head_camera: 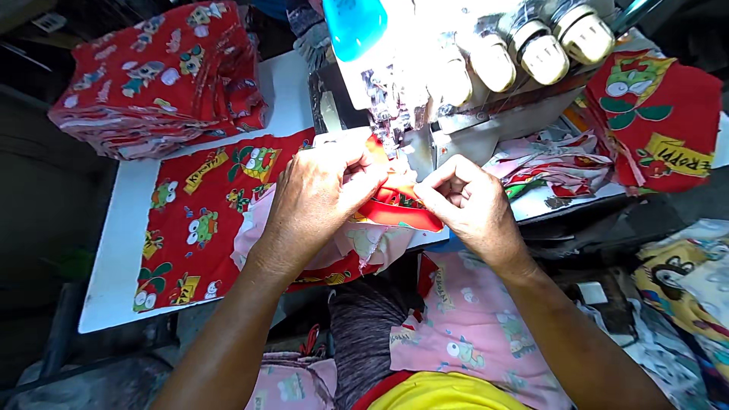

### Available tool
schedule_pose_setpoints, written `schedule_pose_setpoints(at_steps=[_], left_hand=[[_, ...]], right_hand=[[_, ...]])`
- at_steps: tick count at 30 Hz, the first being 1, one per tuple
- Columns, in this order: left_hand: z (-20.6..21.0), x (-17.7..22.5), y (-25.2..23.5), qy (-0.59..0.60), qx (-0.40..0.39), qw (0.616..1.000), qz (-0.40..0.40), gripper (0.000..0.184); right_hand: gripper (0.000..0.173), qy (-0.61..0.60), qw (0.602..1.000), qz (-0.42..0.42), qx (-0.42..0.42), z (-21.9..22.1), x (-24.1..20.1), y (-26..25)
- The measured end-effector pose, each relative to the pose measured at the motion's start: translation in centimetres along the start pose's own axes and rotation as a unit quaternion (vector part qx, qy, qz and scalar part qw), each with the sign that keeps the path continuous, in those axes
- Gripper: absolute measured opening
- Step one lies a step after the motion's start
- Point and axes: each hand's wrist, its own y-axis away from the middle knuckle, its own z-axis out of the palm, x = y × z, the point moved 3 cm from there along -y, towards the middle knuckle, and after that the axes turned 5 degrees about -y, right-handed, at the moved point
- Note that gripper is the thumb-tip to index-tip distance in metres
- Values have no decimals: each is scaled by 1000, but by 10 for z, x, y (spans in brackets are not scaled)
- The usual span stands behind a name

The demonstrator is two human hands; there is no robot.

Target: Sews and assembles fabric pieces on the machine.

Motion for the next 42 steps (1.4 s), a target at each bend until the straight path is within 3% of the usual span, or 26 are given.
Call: schedule_pose_setpoints(at_steps=[6,10,12,15,18,22,26,36,40,42], left_hand=[[0,1,-1,25,-2,1000,0,24],[-13,0,-12,82,-80,993,28,10],[-26,6,-20,46,-102,992,55,13],[-43,22,-25,-57,-78,992,81,11],[-43,29,-26,-110,-42,991,64,22],[-15,17,-21,58,61,996,-6,22],[16,10,-10,127,96,985,-74,20],[-7,1,-20,47,-35,998,10,21],[-3,6,-18,54,-11,998,-22,18],[6,4,-14,55,33,998,-1,20]], right_hand=[[11,-5,1000,-8,0,-1,-1,0],[18,-45,999,4,-11,-4,-6,3],[23,-51,998,35,-12,-5,-8,10],[28,-88,993,81,-9,7,-3,26],[15,-129,986,96,31,22,4,36],[9,-127,984,55,109,32,18,37],[7,-146,982,83,84,30,24,40],[6,-208,974,83,31,27,17,40],[2,-241,967,83,27,25,15,38],[4,-243,966,84,27,24,14,38]])
